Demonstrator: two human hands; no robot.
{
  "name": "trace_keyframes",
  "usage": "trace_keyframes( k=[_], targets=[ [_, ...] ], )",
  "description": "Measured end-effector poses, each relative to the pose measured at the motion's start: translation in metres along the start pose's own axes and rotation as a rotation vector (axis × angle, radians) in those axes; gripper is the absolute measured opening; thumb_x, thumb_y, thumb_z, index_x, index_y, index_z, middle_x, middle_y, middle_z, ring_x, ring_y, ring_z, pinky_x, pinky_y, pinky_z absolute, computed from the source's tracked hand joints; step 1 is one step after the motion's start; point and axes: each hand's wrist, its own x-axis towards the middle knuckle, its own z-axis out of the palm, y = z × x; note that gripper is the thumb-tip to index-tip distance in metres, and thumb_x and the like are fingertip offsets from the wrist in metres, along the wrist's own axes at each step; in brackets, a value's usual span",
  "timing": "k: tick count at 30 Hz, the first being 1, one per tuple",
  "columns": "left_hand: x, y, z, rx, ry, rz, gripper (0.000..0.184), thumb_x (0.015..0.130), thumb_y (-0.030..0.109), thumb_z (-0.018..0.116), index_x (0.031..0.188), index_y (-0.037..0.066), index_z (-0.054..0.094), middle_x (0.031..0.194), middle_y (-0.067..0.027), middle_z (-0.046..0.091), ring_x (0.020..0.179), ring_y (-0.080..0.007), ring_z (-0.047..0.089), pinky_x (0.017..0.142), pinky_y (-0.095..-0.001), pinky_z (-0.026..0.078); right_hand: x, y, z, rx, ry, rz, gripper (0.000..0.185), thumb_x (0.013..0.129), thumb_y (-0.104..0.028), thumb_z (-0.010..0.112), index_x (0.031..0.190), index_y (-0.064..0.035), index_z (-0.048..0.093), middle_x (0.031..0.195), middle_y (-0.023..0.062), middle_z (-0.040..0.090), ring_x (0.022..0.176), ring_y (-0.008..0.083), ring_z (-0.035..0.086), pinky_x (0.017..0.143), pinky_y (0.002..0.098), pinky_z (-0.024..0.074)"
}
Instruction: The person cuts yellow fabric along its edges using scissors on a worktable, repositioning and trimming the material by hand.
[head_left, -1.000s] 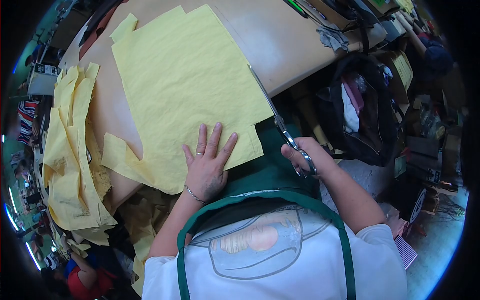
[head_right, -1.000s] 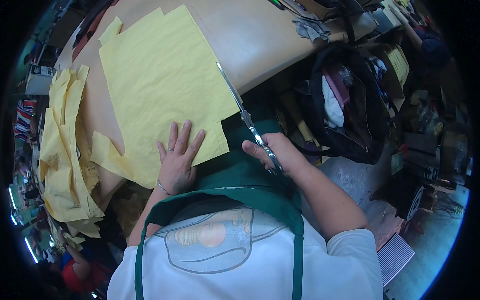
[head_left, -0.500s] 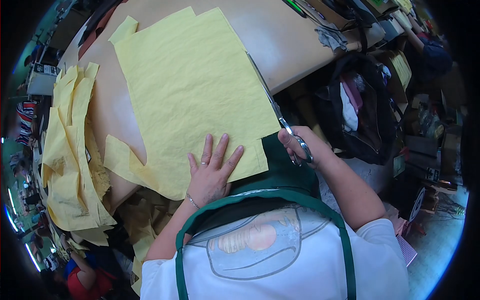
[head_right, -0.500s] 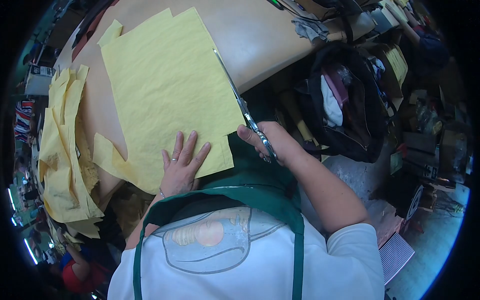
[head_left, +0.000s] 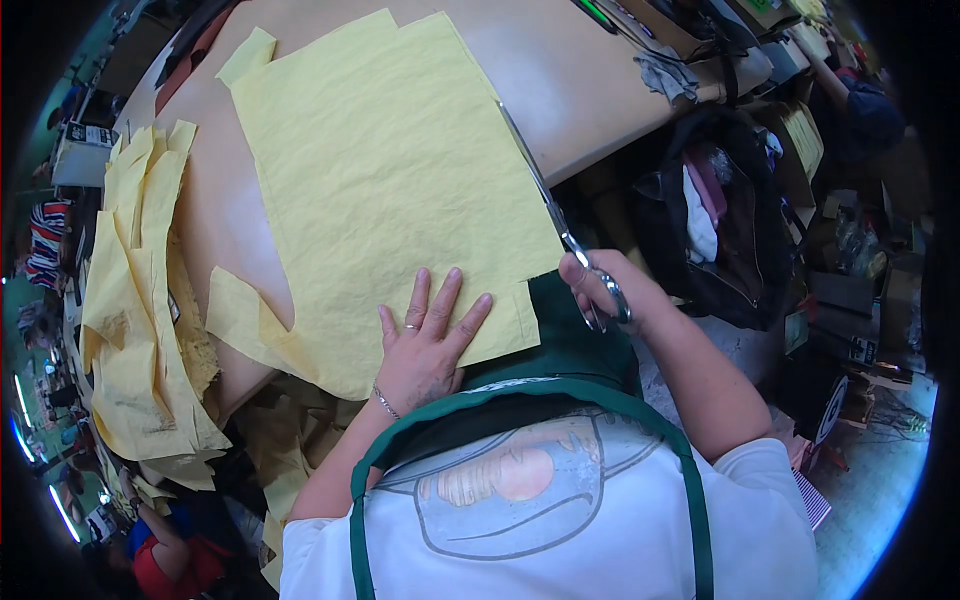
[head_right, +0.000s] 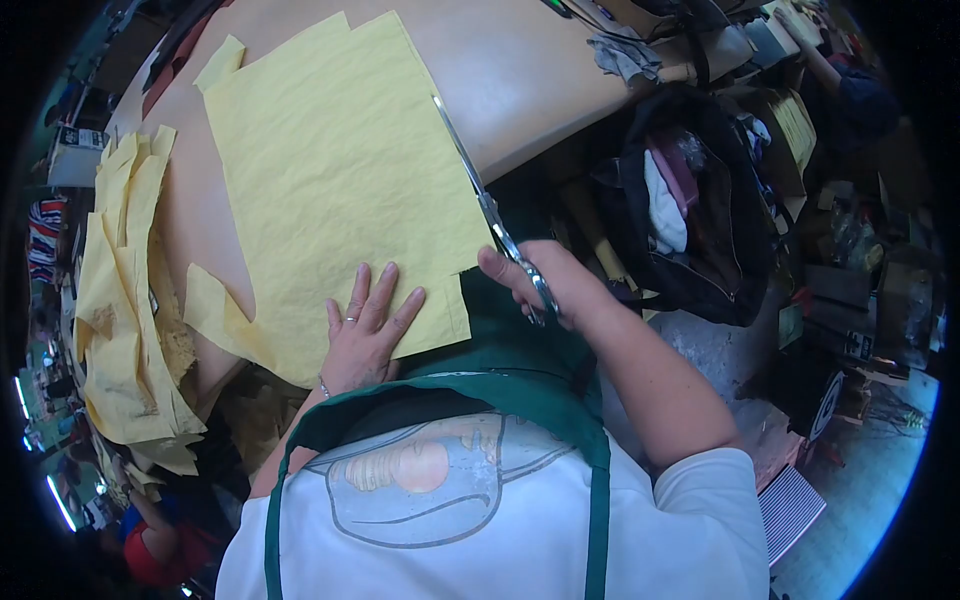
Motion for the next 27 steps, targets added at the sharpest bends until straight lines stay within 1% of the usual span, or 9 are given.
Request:
trace_keyframes(
  k=[2,5,6,9,12,16,21,24,27],
  targets=[
    [-0.002,0.0,0.001,0.001,0.008,0.032,0.077,0.063,0.009,0.059,0.13,0.033,0.028,0.141,-0.0038,0.012,0.129,-0.0316,0.007,0.086,-0.0689,0.019,0.006,-0.011,-0.004,0.06,-0.002,0.021,0.069,0.063,-0.073,0.046,0.056,-0.0048,0.046,0.047,0.0039,0.044,0.043,0.0113,0.047,0.041,0.0245,0.0388],
    [-0.005,-0.001,0.003,0.01,0.021,0.076,0.077,0.063,0.01,0.059,0.129,0.033,0.028,0.14,-0.0036,0.012,0.129,-0.032,0.008,0.086,-0.0692,0.019,0.026,-0.013,-0.011,-0.094,-0.046,0.015,0.074,0.06,-0.079,0.04,0.056,-0.0051,0.045,0.047,0.0043,0.043,0.043,0.0126,0.047,0.042,0.0254,0.0394],
    [-0.007,-0.001,0.003,0.003,0.017,0.078,0.077,0.063,0.01,0.059,0.129,0.033,0.028,0.14,-0.0036,0.012,0.129,-0.0322,0.008,0.085,-0.0694,0.019,0.027,-0.018,-0.011,-0.156,-0.033,0.006,0.077,0.059,-0.082,0.035,0.055,-0.0051,0.044,0.046,0.0045,0.043,0.043,0.0134,0.047,0.043,0.0261,0.0401],
    [-0.009,-0.001,0.002,-0.005,0.007,0.079,0.077,0.063,0.01,0.059,0.129,0.033,0.028,0.141,-0.0038,0.012,0.129,-0.0328,0.008,0.085,-0.0696,0.019,0.025,-0.018,-0.006,-0.063,0.015,-0.014,0.077,0.058,-0.082,0.037,0.053,-0.0049,0.044,0.046,0.005,0.043,0.043,0.0135,0.048,0.043,0.0263,0.0406],
    [-0.01,-0.001,0.001,-0.048,-0.007,0.074,0.077,0.063,0.011,0.058,0.13,0.033,0.027,0.141,-0.0042,0.011,0.129,-0.0331,0.008,0.086,-0.0694,0.02,0.018,-0.019,-0.006,-0.158,0.042,-0.018,0.077,0.058,-0.081,0.038,0.053,-0.0043,0.045,0.046,0.005,0.045,0.043,0.0137,0.049,0.043,0.0268,0.0408],
    [-0.009,0.0,-0.004,-0.064,-0.064,0.068,0.077,0.064,0.011,0.058,0.13,0.032,0.027,0.141,-0.0045,0.011,0.129,-0.0331,0.008,0.087,-0.0687,0.02,0.014,-0.014,-0.001,-0.158,0.098,0.01,0.074,0.061,-0.077,0.043,0.054,-0.0036,0.046,0.046,0.0046,0.046,0.042,0.0125,0.049,0.042,0.0259,0.0407],
    [-0.01,-0.002,0.0,-0.082,-0.045,0.071,0.077,0.063,0.011,0.059,0.13,0.032,0.027,0.141,-0.0043,0.01,0.129,-0.0329,0.007,0.087,-0.0685,0.019,0.011,-0.014,0.003,-0.206,0.129,0.013,0.07,0.063,-0.072,0.048,0.056,-0.0026,0.05,0.045,0.0037,0.046,0.04,0.0108,0.048,0.041,0.024,0.0401],
    [-0.011,-0.001,-0.002,-0.083,-0.061,0.077,0.074,0.065,0.012,0.058,0.13,0.033,0.027,0.141,-0.0038,0.01,0.129,-0.0324,0.007,0.087,-0.0689,0.019,0.011,-0.016,0.004,-0.152,0.088,0.026,0.072,0.063,-0.073,0.047,0.06,-0.0012,0.051,0.048,0.0048,0.046,0.044,0.0112,0.049,0.043,0.0254,0.0408],
    [-0.012,-0.001,-0.004,-0.095,-0.057,0.103,0.069,0.07,0.015,0.056,0.13,0.033,0.027,0.141,-0.003,0.01,0.129,-0.0317,0.007,0.087,-0.0695,0.018,0.021,-0.024,-0.003,-0.147,0.02,0.088,0.079,0.062,-0.077,0.042,0.075,0.0003,0.053,0.059,0.0045,0.051,0.053,0.0102,0.051,0.046,0.0217,0.0391]
  ],
)
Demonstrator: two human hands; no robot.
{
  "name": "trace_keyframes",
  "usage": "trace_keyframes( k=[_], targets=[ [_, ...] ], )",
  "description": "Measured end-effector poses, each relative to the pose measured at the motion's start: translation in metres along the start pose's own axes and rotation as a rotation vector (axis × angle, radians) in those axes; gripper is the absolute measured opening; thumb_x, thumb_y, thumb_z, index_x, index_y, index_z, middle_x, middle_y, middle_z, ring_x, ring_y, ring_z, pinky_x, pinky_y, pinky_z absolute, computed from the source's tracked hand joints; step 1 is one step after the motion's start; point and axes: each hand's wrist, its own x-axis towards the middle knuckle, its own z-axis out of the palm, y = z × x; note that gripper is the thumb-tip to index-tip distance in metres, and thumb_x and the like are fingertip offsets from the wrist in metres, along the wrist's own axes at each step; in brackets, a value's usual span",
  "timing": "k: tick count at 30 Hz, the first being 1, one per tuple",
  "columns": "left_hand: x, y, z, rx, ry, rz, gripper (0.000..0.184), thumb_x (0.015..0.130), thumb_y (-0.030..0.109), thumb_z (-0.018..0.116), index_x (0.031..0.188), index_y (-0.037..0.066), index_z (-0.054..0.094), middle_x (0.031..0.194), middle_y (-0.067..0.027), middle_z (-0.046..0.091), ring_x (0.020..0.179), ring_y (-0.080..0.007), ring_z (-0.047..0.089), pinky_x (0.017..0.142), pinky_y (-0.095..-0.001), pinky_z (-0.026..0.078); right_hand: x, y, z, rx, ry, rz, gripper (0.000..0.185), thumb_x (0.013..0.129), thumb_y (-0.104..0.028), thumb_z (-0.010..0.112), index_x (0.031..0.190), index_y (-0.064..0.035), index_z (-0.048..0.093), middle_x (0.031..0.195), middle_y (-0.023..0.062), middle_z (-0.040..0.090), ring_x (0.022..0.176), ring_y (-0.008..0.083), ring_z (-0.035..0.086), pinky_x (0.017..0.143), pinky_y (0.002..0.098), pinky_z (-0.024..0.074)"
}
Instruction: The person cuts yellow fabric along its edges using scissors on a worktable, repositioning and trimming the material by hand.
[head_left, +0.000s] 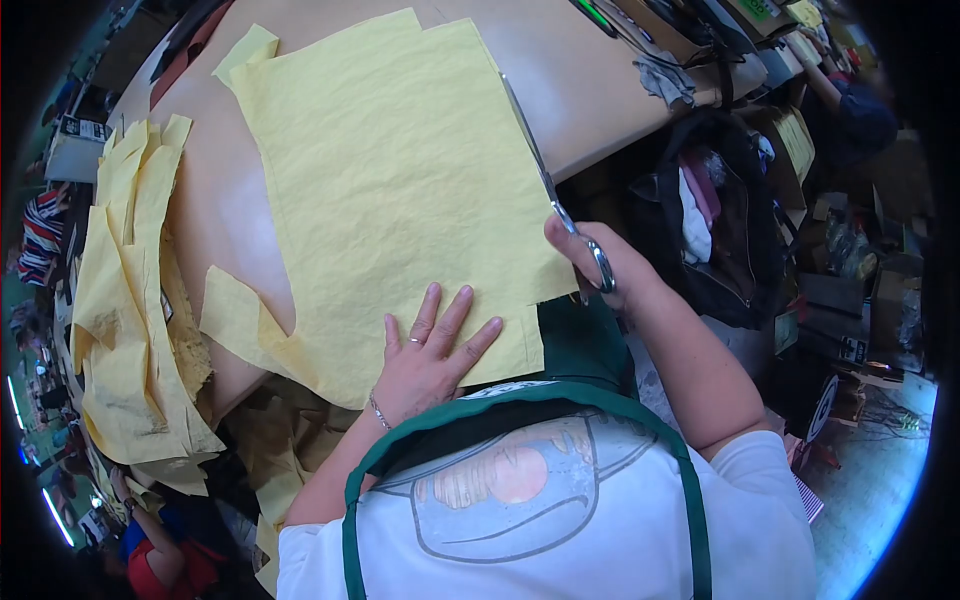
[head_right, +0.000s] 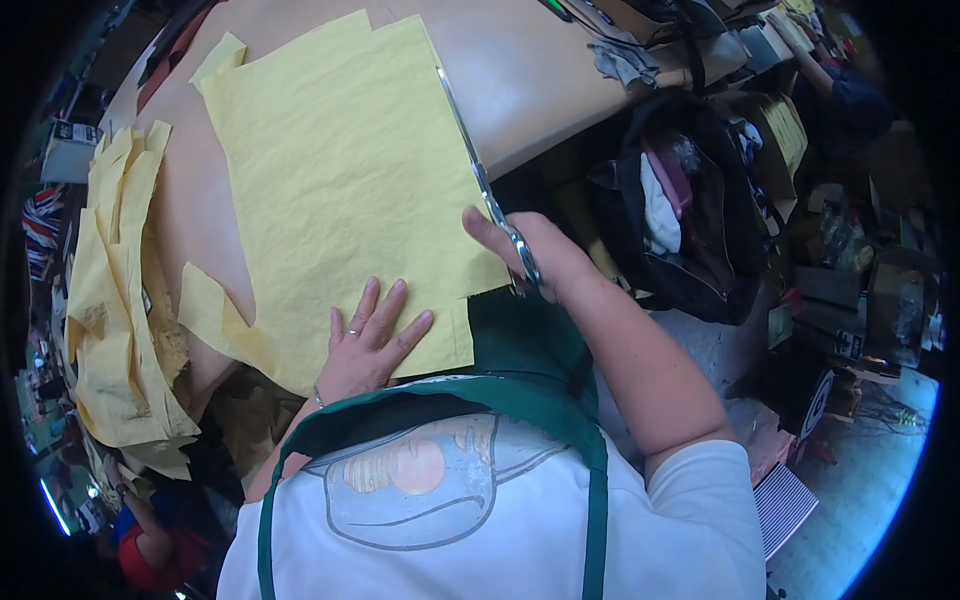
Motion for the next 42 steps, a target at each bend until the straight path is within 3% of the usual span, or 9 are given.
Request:
trace_keyframes(
  k=[1,4,13,16,19,28,37,40,42],
  targets=[
    [-0.001,0.0,0.0,-0.006,0.004,0.013,0.066,0.072,0.016,0.055,0.129,0.034,0.027,0.141,-0.0027,0.01,0.129,-0.0314,0.006,0.087,-0.0697,0.018,0.002,-0.004,0.0,0.089,-0.01,-0.016,0.08,0.061,-0.078,0.041,0.076,0.0001,0.053,0.062,0.0047,0.052,0.056,0.0102,0.051,0.048,0.0221,0.039],
    [-0.005,-0.001,0.002,0.067,-0.042,0.057,0.067,0.071,0.058,0.047,0.129,0.028,0.031,0.139,-0.0095,0.013,0.129,-0.0334,0.004,0.09,-0.0675,0.009,0.008,-0.016,0.0,0.236,-0.045,-0.034,0.084,0.059,-0.08,0.04,0.079,-0.0002,0.055,0.068,0.0052,0.052,0.062,0.0102,0.05,0.053,0.0232,0.039],
    [-0.008,-0.004,0.002,0.031,-0.053,0.067,0.067,0.072,0.056,0.048,0.13,0.027,0.03,0.139,-0.0104,0.012,0.129,-0.034,0.005,0.09,-0.067,0.012,0.023,-0.005,0.004,0.094,0.087,-0.039,0.081,0.063,-0.074,0.046,0.074,0.0056,0.056,0.063,0.0071,0.054,0.056,0.0112,0.052,0.048,0.0228,0.0404],
    [-0.008,-0.005,0.002,-0.049,-0.002,0.072,0.059,0.076,0.027,0.052,0.129,0.033,0.027,0.14,-0.0044,0.011,0.129,-0.0319,0.008,0.086,-0.0689,0.02,0.03,0.007,0.01,0.016,0.196,-0.121,0.072,0.067,-0.07,0.047,0.054,0.0007,0.049,0.051,0.008,0.048,0.046,0.0143,0.047,0.045,0.0304,0.0395],
    [-0.008,-0.005,0.001,-0.069,0.002,0.076,0.06,0.076,0.028,0.052,0.13,0.033,0.027,0.14,-0.0053,0.012,0.129,-0.0326,0.009,0.087,-0.0685,0.02,0.027,0.006,0.011,0.095,0.189,-0.159,0.071,0.068,-0.069,0.047,0.054,0.001,0.049,0.049,0.0067,0.047,0.046,0.0145,0.048,0.047,0.0293,0.0398],
    [-0.014,-0.011,0.008,0.055,0.073,0.195,0.057,0.078,0.018,0.05,0.128,0.036,0.029,0.139,-0.0037,0.018,0.127,-0.0308,0.016,0.081,-0.0656,0.032,0.033,-0.034,-0.001,0.32,0.151,-0.026,0.083,0.059,-0.078,0.044,0.08,0.0009,0.057,0.069,0.0072,0.055,0.061,0.0152,0.054,0.049,0.0279,0.0422],
    [-0.016,-0.014,0.007,0.066,0.108,0.227,0.057,0.077,0.021,0.051,0.128,0.036,0.029,0.138,-0.0035,0.019,0.126,-0.0311,0.019,0.078,-0.0628,0.037,0.034,-0.032,0.001,0.296,0.128,-0.083,0.08,0.059,-0.076,0.048,0.076,0.0021,0.057,0.063,0.007,0.054,0.055,0.0135,0.052,0.046,0.0254,0.0402],
    [-0.017,-0.014,0.005,0.094,0.0,0.216,0.059,0.074,0.038,0.052,0.128,0.031,0.03,0.139,-0.0083,0.016,0.127,-0.0338,0.016,0.089,-0.0638,0.024,0.029,-0.037,-0.003,0.202,0.084,-0.012,0.08,0.065,-0.067,0.053,0.096,0.0059,0.05,0.069,0.0122,0.055,0.072,0.021,0.054,0.067,0.0329,0.043],
    [-0.017,-0.015,0.006,0.079,0.001,0.216,0.059,0.074,0.038,0.051,0.128,0.031,0.03,0.139,-0.0089,0.016,0.127,-0.0341,0.016,0.09,-0.0638,0.024,0.039,-0.023,0.001,0.209,0.179,-0.107,0.077,0.062,-0.069,0.054,0.083,0.0045,0.055,0.067,0.009,0.055,0.06,0.0154,0.053,0.051,0.0266,0.0405]
  ],
)
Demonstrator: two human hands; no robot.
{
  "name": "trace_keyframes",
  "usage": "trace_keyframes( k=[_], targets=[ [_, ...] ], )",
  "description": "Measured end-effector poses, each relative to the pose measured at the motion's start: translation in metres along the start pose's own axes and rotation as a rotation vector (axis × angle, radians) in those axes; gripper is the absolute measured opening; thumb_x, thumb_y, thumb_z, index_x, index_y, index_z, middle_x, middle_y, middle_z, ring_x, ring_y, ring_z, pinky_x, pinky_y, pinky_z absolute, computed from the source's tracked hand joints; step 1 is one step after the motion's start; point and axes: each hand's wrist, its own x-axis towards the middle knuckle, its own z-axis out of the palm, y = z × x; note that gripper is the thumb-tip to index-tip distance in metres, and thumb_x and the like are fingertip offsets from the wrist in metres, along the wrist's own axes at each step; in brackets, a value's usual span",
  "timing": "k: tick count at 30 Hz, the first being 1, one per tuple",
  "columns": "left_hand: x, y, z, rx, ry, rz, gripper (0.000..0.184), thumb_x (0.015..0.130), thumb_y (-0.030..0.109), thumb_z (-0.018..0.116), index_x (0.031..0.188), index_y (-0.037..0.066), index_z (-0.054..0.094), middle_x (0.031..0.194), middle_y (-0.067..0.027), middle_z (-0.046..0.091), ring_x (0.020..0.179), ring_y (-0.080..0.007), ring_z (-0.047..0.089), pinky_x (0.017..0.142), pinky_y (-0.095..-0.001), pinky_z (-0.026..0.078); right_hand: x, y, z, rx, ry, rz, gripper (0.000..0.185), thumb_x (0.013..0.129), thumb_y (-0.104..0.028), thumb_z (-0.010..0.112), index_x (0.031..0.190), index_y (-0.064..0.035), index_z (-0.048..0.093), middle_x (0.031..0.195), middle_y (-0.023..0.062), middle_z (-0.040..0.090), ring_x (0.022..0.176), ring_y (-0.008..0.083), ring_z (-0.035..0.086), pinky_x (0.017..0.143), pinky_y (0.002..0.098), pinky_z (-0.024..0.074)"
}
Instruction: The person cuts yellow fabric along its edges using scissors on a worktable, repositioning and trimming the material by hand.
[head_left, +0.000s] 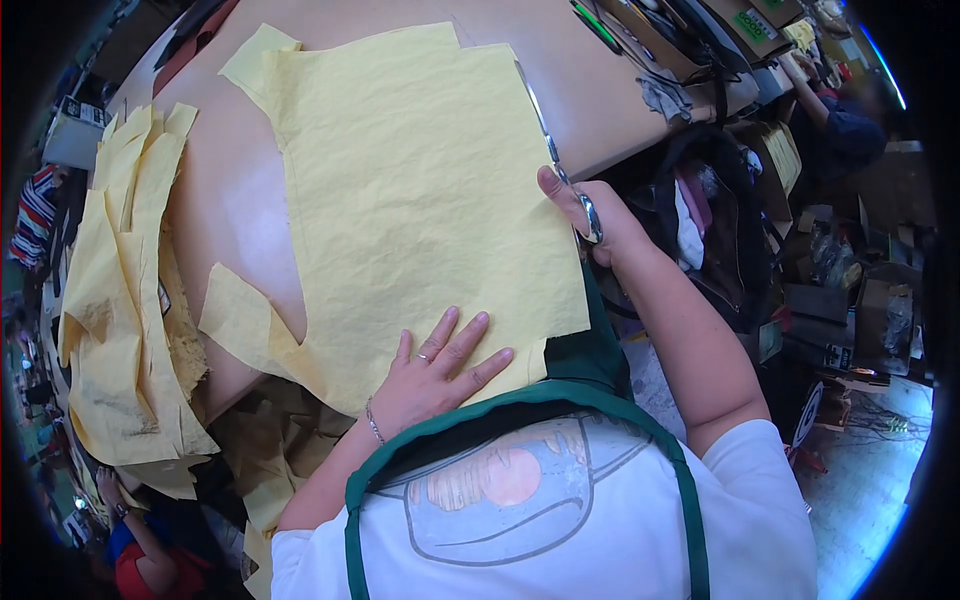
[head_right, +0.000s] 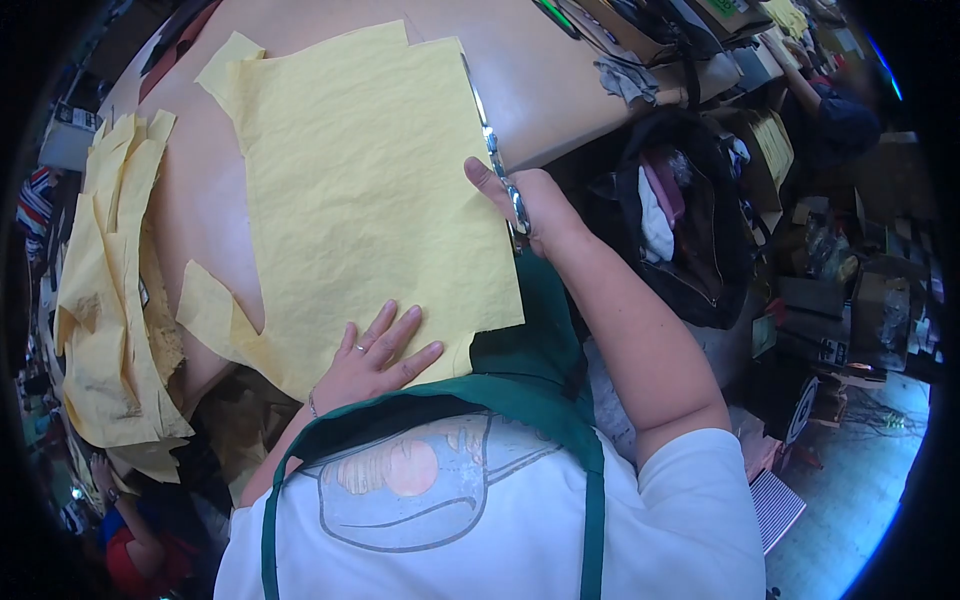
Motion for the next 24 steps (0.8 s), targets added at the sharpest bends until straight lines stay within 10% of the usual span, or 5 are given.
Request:
trace_keyframes(
  k=[7,24],
  targets=[
    [-0.004,0.001,0.0,-0.006,0.095,0.048,0.057,0.077,0.024,0.05,0.128,0.037,0.028,0.138,-0.0031,0.02,0.125,-0.0299,0.024,0.08,-0.0601,0.039,-0.004,-0.025,-0.006,0.121,-0.128,0.13,0.1,0.057,-0.076,0.049,0.117,0.003,0.04,0.109,0.0197,0.047,0.103,0.0247,0.046,0.08,0.0358,0.0418],
    [-0.013,-0.001,0.003,-0.048,0.07,0.063,0.056,0.079,0.029,0.047,0.129,0.037,0.024,0.138,-0.003,0.019,0.125,-0.0305,0.024,0.083,-0.0602,0.036,0.024,-0.01,-0.001,0.096,0.035,0.029,0.091,0.06,-0.069,0.056,0.107,0.0078,0.046,0.083,0.0131,0.054,0.07,0.0202,0.054,0.06,0.0336,0.0461]
  ],
)
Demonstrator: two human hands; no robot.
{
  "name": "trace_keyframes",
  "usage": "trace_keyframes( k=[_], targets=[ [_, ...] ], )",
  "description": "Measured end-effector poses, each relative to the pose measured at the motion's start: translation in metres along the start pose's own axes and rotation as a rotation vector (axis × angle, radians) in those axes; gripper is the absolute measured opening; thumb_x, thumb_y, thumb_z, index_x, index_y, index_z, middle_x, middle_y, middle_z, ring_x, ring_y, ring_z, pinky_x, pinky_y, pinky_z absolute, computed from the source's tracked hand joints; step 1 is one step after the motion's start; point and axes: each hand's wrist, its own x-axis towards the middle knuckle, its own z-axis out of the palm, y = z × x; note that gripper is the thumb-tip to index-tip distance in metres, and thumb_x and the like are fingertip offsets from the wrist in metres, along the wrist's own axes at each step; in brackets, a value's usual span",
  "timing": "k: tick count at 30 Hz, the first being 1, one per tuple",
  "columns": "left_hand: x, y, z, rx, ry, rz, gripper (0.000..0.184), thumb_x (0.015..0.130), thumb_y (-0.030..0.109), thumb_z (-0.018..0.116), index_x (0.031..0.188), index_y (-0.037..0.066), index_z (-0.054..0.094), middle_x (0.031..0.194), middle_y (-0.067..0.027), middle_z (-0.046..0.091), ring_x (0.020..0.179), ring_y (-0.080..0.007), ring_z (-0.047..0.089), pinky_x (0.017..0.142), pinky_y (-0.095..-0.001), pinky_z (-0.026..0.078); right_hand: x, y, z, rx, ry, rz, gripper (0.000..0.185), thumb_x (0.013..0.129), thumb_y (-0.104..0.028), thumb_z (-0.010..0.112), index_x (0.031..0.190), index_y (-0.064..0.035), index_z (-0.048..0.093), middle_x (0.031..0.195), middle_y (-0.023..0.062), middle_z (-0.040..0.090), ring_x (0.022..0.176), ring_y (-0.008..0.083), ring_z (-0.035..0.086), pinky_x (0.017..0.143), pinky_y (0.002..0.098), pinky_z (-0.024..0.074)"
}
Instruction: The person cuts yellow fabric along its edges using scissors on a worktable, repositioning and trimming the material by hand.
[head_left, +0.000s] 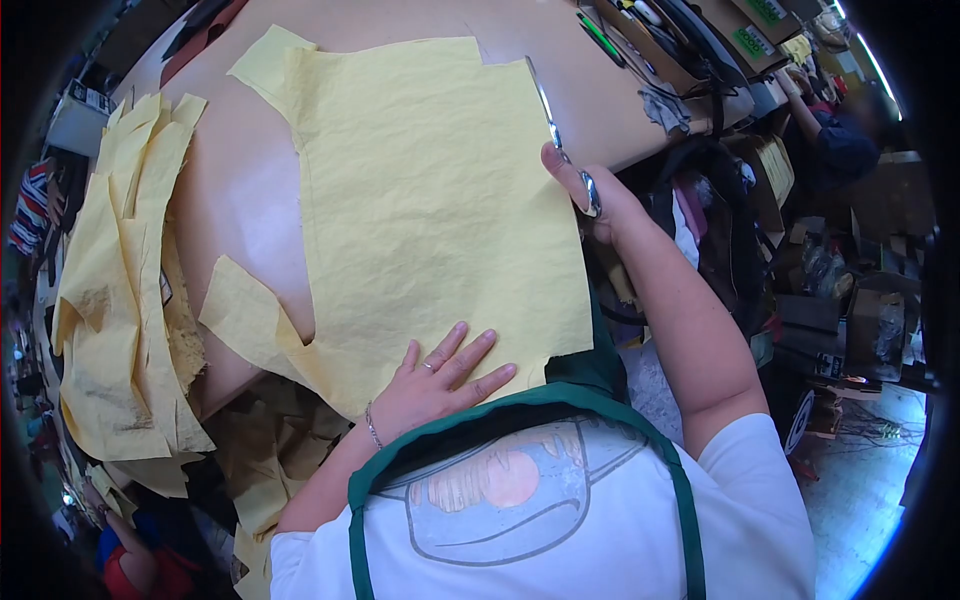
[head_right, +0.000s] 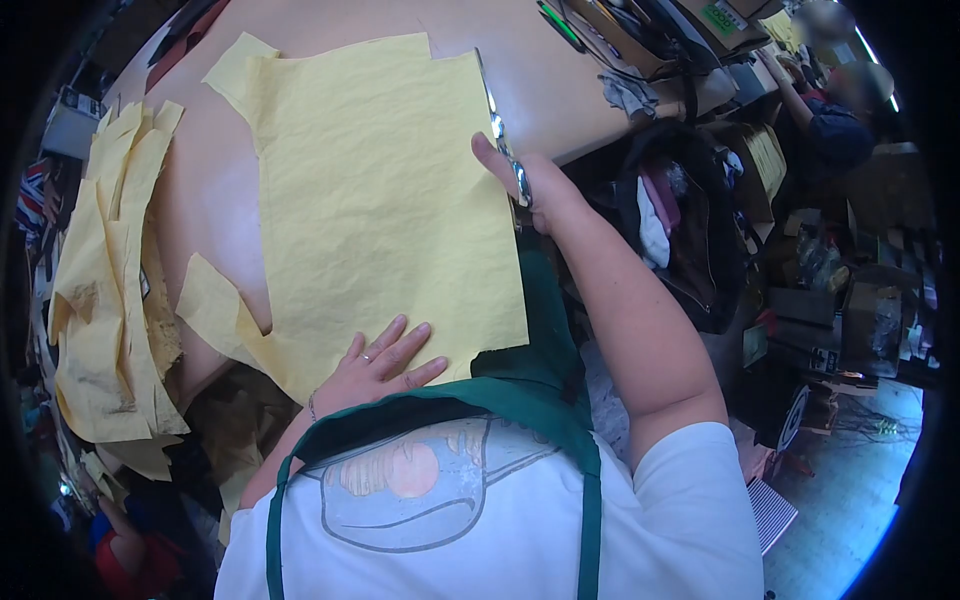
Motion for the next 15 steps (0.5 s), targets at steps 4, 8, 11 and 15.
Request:
trace_keyframes(
  k=[4,8,11,15],
  targets=[
    [-0.001,0.002,0.0,-0.001,0.007,-0.003,0.055,0.08,0.029,0.047,0.129,0.037,0.024,0.139,-0.003,0.019,0.125,-0.0307,0.024,0.084,-0.0601,0.036,0.017,-0.003,0.0,-0.035,0.124,0.036,0.089,0.058,-0.07,0.058,0.104,0.0057,0.05,0.075,0.0102,0.055,0.065,0.0212,0.053,0.062,0.0328,0.0455],
    [-0.003,0.002,-0.002,-0.048,-0.081,-0.023,0.056,0.077,0.046,0.046,0.128,0.031,0.03,0.138,-0.0074,0.018,0.127,-0.0318,0.018,0.093,-0.0611,0.022,0.014,-0.002,0.001,0.052,-0.012,-0.034,0.074,0.066,-0.065,0.055,0.098,0.0025,0.052,0.074,0.0104,0.054,0.065,0.0201,0.052,0.06,0.0287,0.0439],
    [-0.004,0.002,-0.002,-0.05,-0.071,-0.029,0.056,0.077,0.042,0.047,0.128,0.03,0.03,0.138,-0.0074,0.018,0.127,-0.0316,0.019,0.092,-0.061,0.023,0.014,0.007,0.003,0.01,0.049,-0.165,0.062,0.073,-0.06,0.051,0.087,0.0005,0.053,0.068,0.0087,0.052,0.06,0.0176,0.051,0.057,0.0272,0.0429],
    [-0.007,0.001,0.003,-0.015,-0.008,-0.046,0.054,0.077,0.031,0.051,0.128,0.028,0.032,0.138,-0.0069,0.021,0.125,-0.0302,0.024,0.09,-0.0606,0.026,0.014,-0.005,-0.021,-0.043,0.186,-0.25,0.057,0.075,-0.057,0.051,0.077,0.0005,0.052,0.066,0.01,0.054,0.063,0.0195,0.054,0.06,0.0312,0.0439]
  ],
)
